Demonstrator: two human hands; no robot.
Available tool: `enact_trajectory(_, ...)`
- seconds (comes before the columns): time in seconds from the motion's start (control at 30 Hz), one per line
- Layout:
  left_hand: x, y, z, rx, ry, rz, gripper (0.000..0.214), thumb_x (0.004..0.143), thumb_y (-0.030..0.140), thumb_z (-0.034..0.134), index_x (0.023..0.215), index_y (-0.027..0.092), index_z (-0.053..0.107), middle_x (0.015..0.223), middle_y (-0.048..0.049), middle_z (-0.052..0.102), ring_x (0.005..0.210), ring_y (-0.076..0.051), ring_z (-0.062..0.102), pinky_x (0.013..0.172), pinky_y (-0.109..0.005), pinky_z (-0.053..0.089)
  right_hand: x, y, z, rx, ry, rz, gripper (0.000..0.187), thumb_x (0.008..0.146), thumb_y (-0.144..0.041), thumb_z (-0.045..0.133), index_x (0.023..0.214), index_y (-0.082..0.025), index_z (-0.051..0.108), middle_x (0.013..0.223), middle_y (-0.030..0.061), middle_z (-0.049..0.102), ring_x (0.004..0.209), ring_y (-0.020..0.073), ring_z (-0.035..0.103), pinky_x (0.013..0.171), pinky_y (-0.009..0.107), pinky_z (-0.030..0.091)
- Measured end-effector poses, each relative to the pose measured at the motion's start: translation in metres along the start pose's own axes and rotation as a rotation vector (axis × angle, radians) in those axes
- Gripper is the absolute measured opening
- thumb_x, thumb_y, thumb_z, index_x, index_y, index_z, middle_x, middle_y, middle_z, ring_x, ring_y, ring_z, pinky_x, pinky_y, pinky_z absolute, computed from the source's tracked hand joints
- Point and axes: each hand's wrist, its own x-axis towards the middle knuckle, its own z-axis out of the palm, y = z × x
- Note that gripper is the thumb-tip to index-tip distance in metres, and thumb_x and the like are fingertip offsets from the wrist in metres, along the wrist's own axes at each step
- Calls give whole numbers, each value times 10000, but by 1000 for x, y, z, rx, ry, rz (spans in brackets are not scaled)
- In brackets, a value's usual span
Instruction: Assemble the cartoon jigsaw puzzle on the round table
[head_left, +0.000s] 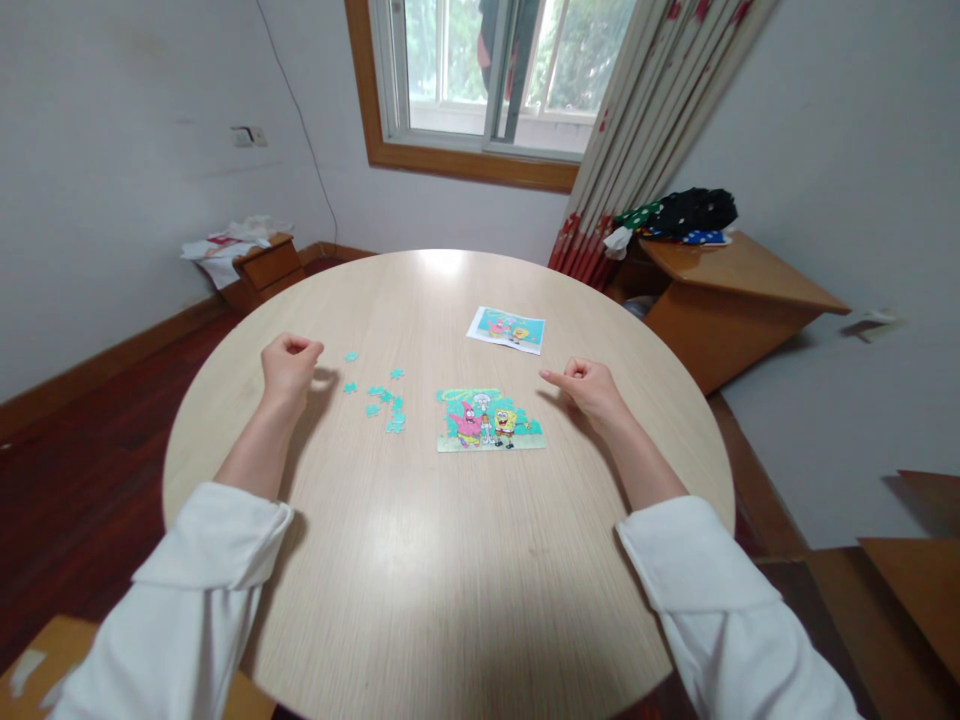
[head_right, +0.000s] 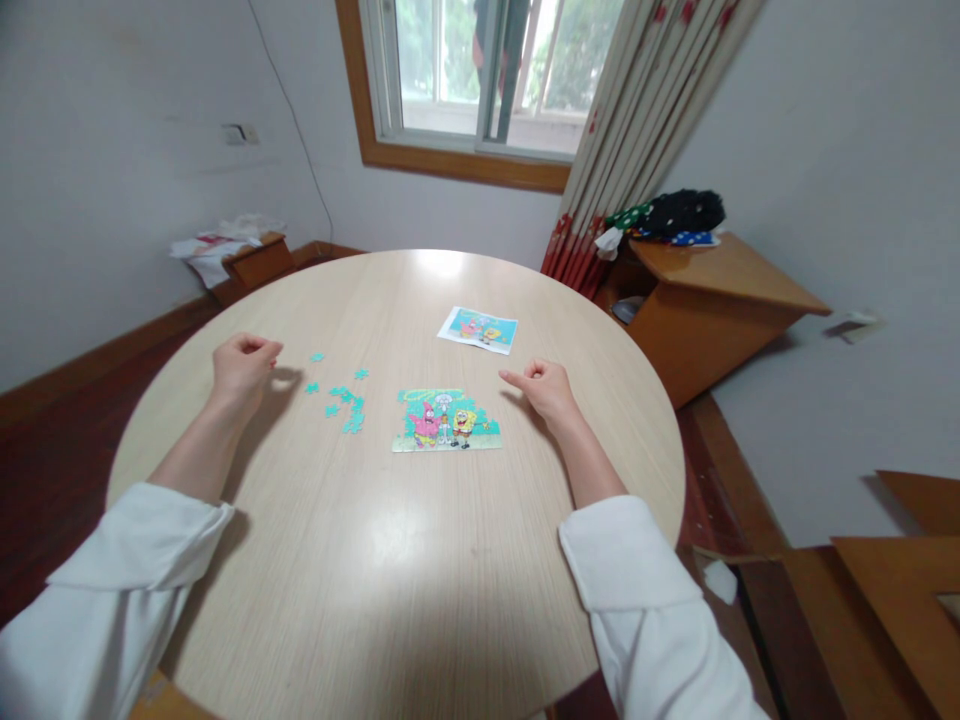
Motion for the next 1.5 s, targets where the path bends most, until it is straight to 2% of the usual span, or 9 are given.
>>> enact_trajectory(0.53,0,-1,0,10,-12,8,205,660,36,606,566,151,465,510,64,443,534,-75,403,531,-228,311,1,3,0,-4,23,-37,616,440,-556,823,492,-207,318,451,-74,320,469,57,262,412,210,201)
enact_trajectory(0.9,1,-3,2,6,-2,-23,167,615,95,597,547,171,465,514,56,449,511,-85,411,514,-212,308,3,7,-2,-42,33,-75,581,528,-539,793,506,-208,316,472,-69,322,482,61,253,419,217,198)
enact_trajectory(1.23,4,-8,5,26,-81,-41,102,637,182,620,604,168,525,541,46,480,489,-85,411,494,-209,327,1,2,1,-44,59,-79,676,497,-644,756,474,-206,241,450,-87,224,471,47,196,431,217,160)
enact_trajectory(1.37,9,-18,5,97,-108,1,63,662,215,609,651,166,571,597,14,553,535,-111,485,530,-225,386,2,2,2,-46,75,-73,635,488,-607,772,480,-203,282,455,-90,259,468,42,215,437,219,154)
enact_trajectory(1.5,14,-29,6,387,-126,111,123,724,254,570,733,157,646,769,-75,675,734,-202,604,728,-328,455,1,1,2,-27,50,-51,576,478,-572,784,513,-200,345,463,-88,315,464,43,244,432,219,155)
